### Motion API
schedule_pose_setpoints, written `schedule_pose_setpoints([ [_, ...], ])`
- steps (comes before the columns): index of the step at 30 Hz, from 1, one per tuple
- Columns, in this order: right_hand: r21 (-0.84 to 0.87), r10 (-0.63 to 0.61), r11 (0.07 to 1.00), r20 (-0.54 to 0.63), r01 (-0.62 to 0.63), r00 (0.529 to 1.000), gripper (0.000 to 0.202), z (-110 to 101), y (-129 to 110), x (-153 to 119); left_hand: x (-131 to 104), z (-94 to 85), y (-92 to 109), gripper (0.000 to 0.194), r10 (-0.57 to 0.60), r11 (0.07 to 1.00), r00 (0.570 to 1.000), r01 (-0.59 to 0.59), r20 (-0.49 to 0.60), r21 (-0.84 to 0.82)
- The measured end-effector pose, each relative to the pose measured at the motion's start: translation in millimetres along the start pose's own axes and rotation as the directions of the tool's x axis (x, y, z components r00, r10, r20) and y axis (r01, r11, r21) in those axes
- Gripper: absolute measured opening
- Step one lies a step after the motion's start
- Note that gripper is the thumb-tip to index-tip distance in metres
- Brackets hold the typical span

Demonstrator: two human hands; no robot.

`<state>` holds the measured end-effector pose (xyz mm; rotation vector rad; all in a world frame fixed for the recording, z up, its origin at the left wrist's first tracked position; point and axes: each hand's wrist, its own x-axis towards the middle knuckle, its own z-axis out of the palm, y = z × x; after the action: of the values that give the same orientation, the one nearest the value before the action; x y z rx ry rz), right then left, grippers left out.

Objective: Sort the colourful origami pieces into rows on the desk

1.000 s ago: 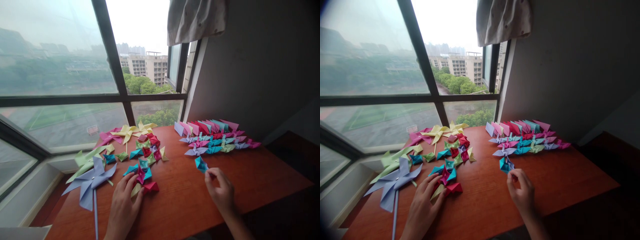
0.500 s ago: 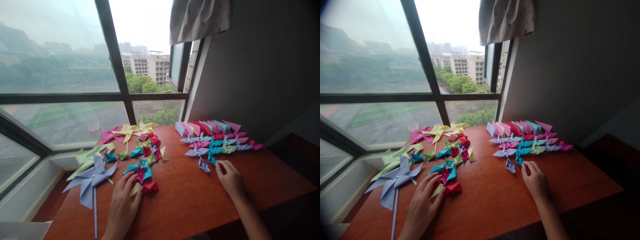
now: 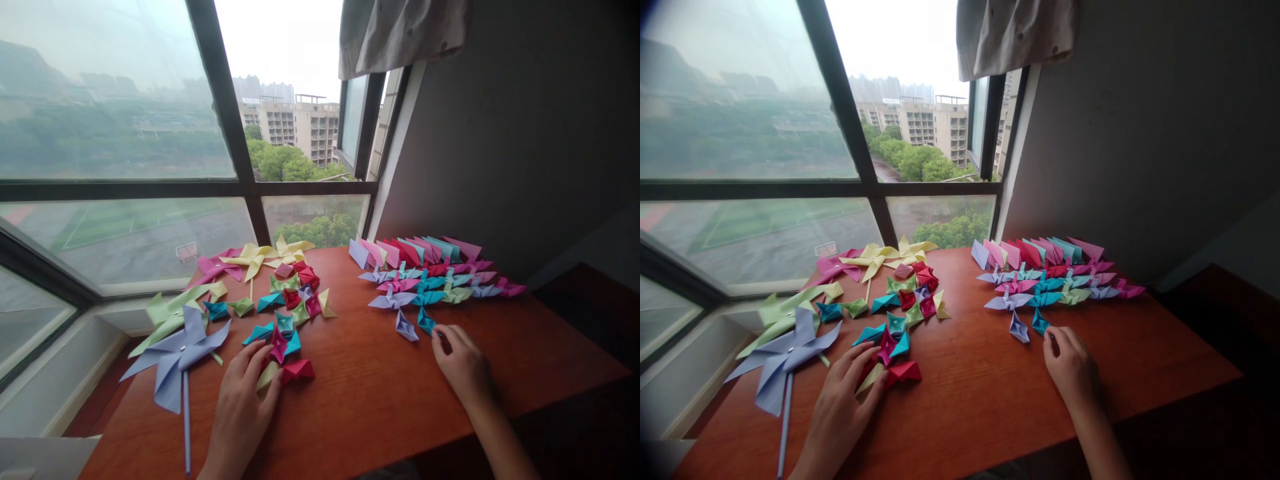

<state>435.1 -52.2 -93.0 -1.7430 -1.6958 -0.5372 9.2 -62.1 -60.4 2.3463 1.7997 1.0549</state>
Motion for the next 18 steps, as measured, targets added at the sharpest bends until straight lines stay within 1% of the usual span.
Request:
schedule_pose_setpoints([
  [7,-0.008,-0.019,1.0,-0.01,0.019,1.0,0.02,-2.3,-3.4,1.8,0.3,1.0,-0.7,0.032,-0.008,1.0,1.0,0.008,-0.003,-0.01],
  [18,-0.007,-0.004,1.0,0.005,0.004,1.0,0.02,-3.3,-3.9,-0.2,-0.7,2.7,-2.7,0.031,-0.006,1.0,1.0,0.006,0.006,-0.006],
])
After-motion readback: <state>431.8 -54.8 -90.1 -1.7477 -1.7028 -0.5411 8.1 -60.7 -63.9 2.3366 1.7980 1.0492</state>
